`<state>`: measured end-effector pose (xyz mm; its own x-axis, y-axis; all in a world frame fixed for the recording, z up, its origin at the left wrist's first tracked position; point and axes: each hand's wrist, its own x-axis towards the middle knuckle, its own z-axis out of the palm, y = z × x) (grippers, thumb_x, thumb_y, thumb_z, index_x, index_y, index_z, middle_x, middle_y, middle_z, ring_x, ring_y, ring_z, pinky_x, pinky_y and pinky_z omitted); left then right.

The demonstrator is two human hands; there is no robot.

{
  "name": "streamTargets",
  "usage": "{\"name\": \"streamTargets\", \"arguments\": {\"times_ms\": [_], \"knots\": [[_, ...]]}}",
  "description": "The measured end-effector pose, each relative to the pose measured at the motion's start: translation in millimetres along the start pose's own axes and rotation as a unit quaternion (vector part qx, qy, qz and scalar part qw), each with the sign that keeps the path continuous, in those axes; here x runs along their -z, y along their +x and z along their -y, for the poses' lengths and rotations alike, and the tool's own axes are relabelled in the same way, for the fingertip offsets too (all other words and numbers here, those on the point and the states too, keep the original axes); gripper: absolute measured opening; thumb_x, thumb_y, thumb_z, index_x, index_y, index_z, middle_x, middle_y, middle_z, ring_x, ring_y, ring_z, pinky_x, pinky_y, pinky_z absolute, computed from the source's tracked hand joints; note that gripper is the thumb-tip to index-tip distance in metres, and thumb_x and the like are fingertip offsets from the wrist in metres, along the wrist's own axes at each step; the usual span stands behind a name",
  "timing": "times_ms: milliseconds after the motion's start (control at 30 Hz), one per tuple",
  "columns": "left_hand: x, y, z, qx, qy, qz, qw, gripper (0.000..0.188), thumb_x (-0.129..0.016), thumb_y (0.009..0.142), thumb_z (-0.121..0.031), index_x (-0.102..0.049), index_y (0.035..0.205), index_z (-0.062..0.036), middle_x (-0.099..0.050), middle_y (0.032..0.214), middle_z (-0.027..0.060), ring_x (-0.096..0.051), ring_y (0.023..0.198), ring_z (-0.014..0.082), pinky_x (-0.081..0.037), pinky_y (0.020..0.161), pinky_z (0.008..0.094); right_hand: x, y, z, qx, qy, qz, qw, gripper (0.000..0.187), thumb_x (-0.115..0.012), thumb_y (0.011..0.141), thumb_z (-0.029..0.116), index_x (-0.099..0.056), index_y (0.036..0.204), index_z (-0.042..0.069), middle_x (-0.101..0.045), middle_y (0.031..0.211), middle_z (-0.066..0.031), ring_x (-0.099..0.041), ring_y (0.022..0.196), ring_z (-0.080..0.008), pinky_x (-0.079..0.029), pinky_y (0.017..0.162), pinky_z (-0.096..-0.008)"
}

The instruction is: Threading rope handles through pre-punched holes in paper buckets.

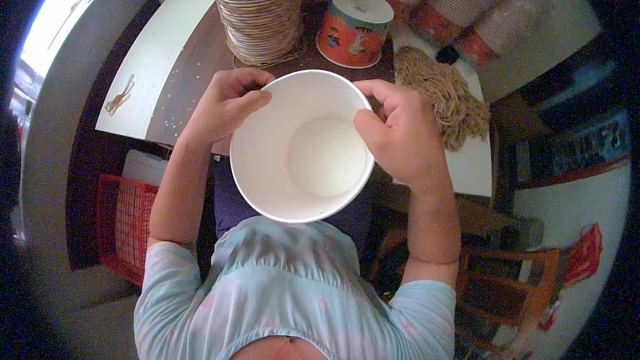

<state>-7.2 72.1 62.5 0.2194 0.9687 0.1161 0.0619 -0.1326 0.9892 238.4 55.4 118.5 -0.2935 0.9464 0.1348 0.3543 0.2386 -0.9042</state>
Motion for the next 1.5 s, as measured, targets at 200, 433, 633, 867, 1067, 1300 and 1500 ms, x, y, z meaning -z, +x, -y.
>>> {"name": "streamTargets", "arguments": {"times_ms": [200,433,633,867,1067,1300,1500], "knots": [[1.3,0.4,1.0,-0.001,0.044,-0.003,0.999,0.017,-0.058,0.082,-0.008,-0.064,0.09,0.0059,-0.06,0.072,-0.0016,-0.052,0.063,0.0025,-0.044,0.055,0.02,0.9,0.1,-3.3,-0.004,-0.007,0.027,1.0,0.03,-0.051,0.082,0.0,-0.057,0.11,-0.008,-0.066,0.091,-0.0075,-0.062,0.075,-0.0069,-0.049,0.064,-0.0199],[0.6,1.1,0.4,0.007,0.051,-0.016,0.999,0.018,-0.061,0.085,-0.011,-0.065,0.089,0.0055,-0.059,0.07,-0.0024,-0.051,0.062,0.0023,-0.043,0.054,0.0204,-5.7,-2.1,-3.9,0.0,0.015,-0.008,1.0,0.025,-0.051,0.078,0.001,-0.064,0.099,-0.004,-0.068,0.082,-0.0082,-0.062,0.071,-0.0075,-0.05,0.063,-0.0244],[-1.2,2.0,-5.5,0.009,0.112,-0.027,0.993,0.021,-0.06,0.086,-0.015,-0.065,0.087,0.0048,-0.059,0.067,-0.0007,-0.051,0.06,0.0039,-0.044,0.054,0.0229,-10.7,-2.0,-7.7,0.006,0.003,-0.016,1.0,0.024,-0.052,0.079,0.002,-0.063,0.099,-0.004,-0.069,0.082,-0.0092,-0.062,0.069,-0.0088,-0.05,0.062,-0.0251],[-9.9,1.1,-15.6,0.034,0.229,-0.071,0.97,0.021,-0.062,0.079,-0.015,-0.065,0.086,0.0049,-0.063,0.066,0.0088,-0.058,0.06,0.01,-0.048,0.058,0.0279,-15.3,-0.5,-13.9,0.029,-0.057,-0.031,0.997,0.026,-0.054,0.076,0.005,-0.064,0.098,-0.003,-0.068,0.081,-0.0142,-0.065,0.067,-0.0155,-0.051,0.061,-0.0289],[-8.3,-3.8,-11.6,0.02,0.208,-0.078,0.975,0.02,-0.06,0.077,-0.011,-0.066,0.085,0.0058,-0.062,0.064,0.0078,-0.057,0.06,0.0091,-0.048,0.057,0.0271,-13.1,-0.3,-14.6,0.023,-0.072,-0.025,0.997,0.026,-0.053,0.076,0.006,-0.064,0.098,-0.003,-0.068,0.08,-0.0146,-0.065,0.067,-0.0167,-0.051,0.062,-0.0294],[-2.1,-0.9,-9.0,0.019,0.177,-0.055,0.983,0.019,-0.061,0.075,-0.011,-0.065,0.08,0.0057,-0.059,0.061,0.005,-0.054,0.056,0.0077,-0.047,0.054,0.0264,-14.0,-2.4,-14.5,0.021,-0.053,-0.019,0.998,0.025,-0.054,0.076,0.005,-0.064,0.097,-0.003,-0.068,0.08,-0.0144,-0.065,0.068,-0.0171,-0.051,0.062,-0.0296],[-10.0,-0.2,-17.4,0.068,0.24,-0.07,0.966,0.02,-0.065,0.073,-0.013,-0.065,0.081,0.005,-0.061,0.061,0.0087,-0.058,0.056,0.0125,-0.048,0.056,0.0285,-13.5,-3.5,-21.0,0.06,-0.091,-0.013,0.994,0.028,-0.051,0.079,0.001,-0.062,0.104,-0.005,-0.066,0.081,-0.0051,-0.06,0.067,-0.006,-0.048,0.057,-0.0214]]}}
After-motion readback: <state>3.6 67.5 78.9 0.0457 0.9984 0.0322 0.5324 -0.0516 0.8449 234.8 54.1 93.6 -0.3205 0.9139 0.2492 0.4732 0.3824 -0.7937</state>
